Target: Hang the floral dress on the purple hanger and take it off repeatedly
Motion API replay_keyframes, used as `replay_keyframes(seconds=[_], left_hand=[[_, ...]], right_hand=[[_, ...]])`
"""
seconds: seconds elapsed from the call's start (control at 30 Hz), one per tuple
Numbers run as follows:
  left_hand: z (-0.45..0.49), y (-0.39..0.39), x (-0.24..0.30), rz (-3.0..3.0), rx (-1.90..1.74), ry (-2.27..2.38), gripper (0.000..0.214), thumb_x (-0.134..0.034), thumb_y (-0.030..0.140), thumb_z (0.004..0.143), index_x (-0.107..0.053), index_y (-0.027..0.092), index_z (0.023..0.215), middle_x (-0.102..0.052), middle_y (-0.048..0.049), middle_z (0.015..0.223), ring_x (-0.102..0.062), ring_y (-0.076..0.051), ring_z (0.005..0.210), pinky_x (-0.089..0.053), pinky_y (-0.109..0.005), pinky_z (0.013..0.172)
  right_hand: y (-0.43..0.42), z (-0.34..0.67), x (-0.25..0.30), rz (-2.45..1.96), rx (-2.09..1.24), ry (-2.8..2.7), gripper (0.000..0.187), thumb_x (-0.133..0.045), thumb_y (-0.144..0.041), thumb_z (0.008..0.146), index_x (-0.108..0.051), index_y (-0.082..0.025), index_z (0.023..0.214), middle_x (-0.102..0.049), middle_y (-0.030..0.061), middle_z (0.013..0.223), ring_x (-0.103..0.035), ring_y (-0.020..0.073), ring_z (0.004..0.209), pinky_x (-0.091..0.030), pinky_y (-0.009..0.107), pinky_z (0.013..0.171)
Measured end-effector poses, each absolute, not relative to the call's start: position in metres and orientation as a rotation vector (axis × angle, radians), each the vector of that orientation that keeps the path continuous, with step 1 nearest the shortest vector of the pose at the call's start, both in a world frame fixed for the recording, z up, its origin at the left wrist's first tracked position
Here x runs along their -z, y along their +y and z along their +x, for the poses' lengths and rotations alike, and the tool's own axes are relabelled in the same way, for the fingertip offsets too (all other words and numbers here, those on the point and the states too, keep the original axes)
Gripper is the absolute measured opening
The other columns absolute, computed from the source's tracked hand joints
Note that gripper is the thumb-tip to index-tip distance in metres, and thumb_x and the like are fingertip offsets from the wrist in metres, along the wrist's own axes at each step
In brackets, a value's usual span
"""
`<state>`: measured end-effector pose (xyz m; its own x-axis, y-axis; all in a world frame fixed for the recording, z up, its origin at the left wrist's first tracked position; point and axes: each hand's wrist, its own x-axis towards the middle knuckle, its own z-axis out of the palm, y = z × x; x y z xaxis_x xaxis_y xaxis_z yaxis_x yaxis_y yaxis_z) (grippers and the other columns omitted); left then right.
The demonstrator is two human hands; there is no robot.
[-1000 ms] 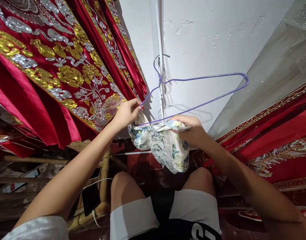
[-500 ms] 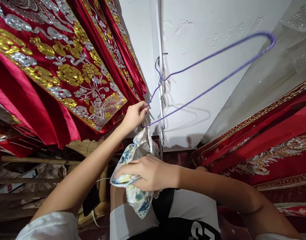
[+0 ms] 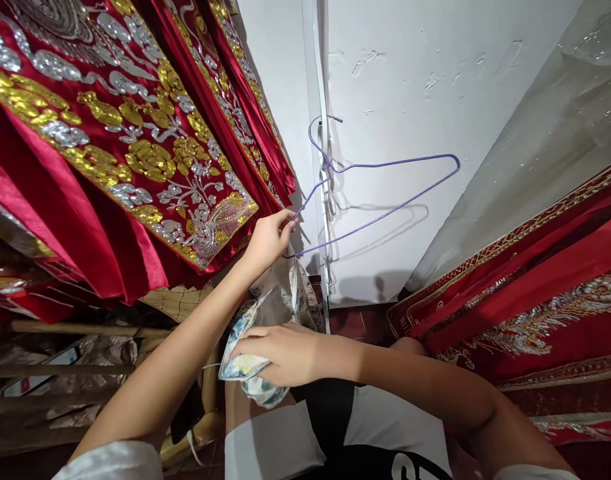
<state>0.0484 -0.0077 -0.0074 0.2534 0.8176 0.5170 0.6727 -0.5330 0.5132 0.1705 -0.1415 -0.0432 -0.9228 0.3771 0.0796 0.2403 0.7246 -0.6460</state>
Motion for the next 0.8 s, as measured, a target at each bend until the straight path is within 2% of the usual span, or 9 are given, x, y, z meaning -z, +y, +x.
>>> replay_keyframes(seconds=[0.13,0.27,0.33,0.4,0.47,0.57,0.67,0.73,0.8], left_hand=[[0.031,-0.005,-0.005,2.427,-1.036,1.449,0.026,-0.048,0.03,0.093,-0.069,0.016,0.098,-0.074,-0.0072,0.085,-0.067,-0.021,0.077,-0.049,-0.03,0.077],[0.013,-0.003,-0.024,2.528,-0.891,1.576,0.03,-0.046,0.032,0.093,-0.069,0.016,0.102,-0.074,-0.0093,0.086,-0.064,-0.022,0.071,-0.046,-0.031,0.072],[0.009,-0.004,-0.031,2.562,-0.842,1.614,0.03,-0.045,0.03,0.092,-0.069,0.016,0.103,-0.074,-0.0103,0.088,-0.064,-0.022,0.072,-0.045,-0.031,0.071],[0.01,-0.004,-0.036,2.587,-0.781,1.596,0.028,-0.044,0.028,0.09,-0.068,0.018,0.1,-0.074,-0.0102,0.088,-0.064,-0.023,0.073,-0.044,-0.031,0.07],[0.014,-0.004,-0.035,2.586,-0.75,1.573,0.024,-0.045,0.028,0.088,-0.067,0.019,0.093,-0.071,-0.0093,0.082,-0.061,-0.023,0.071,-0.044,-0.032,0.069],[0.016,0.0,-0.027,2.509,-0.91,1.547,0.019,-0.049,0.032,0.088,-0.064,0.021,0.083,-0.067,-0.0084,0.08,-0.059,-0.024,0.073,-0.045,-0.033,0.073],[0.009,0.005,-0.018,2.261,-1.186,1.448,0.025,-0.056,0.042,0.087,-0.063,0.02,0.078,-0.066,-0.0067,0.083,-0.06,-0.023,0.082,-0.047,-0.032,0.079],[0.002,0.006,-0.015,1.974,-1.323,1.354,0.027,-0.063,0.046,0.082,-0.064,0.019,0.076,-0.065,-0.0046,0.079,-0.059,-0.02,0.077,-0.047,-0.03,0.073],[-0.006,0.005,-0.016,1.67,-1.373,1.232,0.023,-0.068,0.041,0.075,-0.067,0.018,0.078,-0.066,-0.0043,0.077,-0.059,-0.018,0.07,-0.046,-0.027,0.064]], right_hand=[[-0.128,0.218,0.024,-0.447,-0.871,-2.38,0.049,-0.054,-0.004,0.077,-0.067,-0.02,0.122,-0.071,0.007,0.12,-0.068,0.0205,0.108,-0.053,0.03,0.094],[-0.088,0.294,0.0,-0.735,-0.388,-1.929,0.029,-0.06,-0.009,0.077,-0.074,-0.02,0.099,-0.073,0.0061,0.101,-0.069,0.0227,0.096,-0.056,0.037,0.086],[-0.062,0.336,-0.011,-0.984,-0.094,-1.618,0.024,-0.068,-0.015,0.075,-0.075,-0.022,0.097,-0.07,0.0076,0.106,-0.067,0.0258,0.103,-0.055,0.042,0.09],[-0.037,0.374,-0.021,-1.158,-0.01,-1.425,0.032,-0.077,-0.02,0.069,-0.076,-0.021,0.102,-0.068,0.0096,0.112,-0.066,0.028,0.107,-0.056,0.042,0.089],[-0.018,0.404,-0.026,-1.268,-0.198,-1.386,0.028,-0.082,-0.026,0.066,-0.076,-0.018,0.092,-0.07,0.0094,0.099,-0.068,0.0269,0.094,-0.057,0.04,0.079],[-0.005,0.425,-0.029,-1.268,-0.729,-1.452,0.029,-0.087,-0.035,0.063,-0.076,-0.014,0.079,-0.073,0.0084,0.079,-0.068,0.0228,0.074,-0.056,0.038,0.068],[-0.008,0.424,-0.033,-1.128,-1.092,-1.531,0.04,-0.093,-0.036,0.055,-0.079,-0.014,0.087,-0.077,0.0097,0.084,-0.073,0.0248,0.081,-0.06,0.039,0.074],[-0.014,0.418,-0.04,-1.064,-1.177,-1.533,0.04,-0.095,-0.032,0.054,-0.079,-0.016,0.087,-0.079,0.0081,0.086,-0.075,0.0269,0.087,-0.061,0.041,0.079],[-0.017,0.413,-0.05,-1.058,-1.218,-1.51,0.033,-0.095,-0.025,0.055,-0.078,-0.016,0.082,-0.079,0.0071,0.082,-0.076,0.0286,0.089,-0.063,0.042,0.08]])
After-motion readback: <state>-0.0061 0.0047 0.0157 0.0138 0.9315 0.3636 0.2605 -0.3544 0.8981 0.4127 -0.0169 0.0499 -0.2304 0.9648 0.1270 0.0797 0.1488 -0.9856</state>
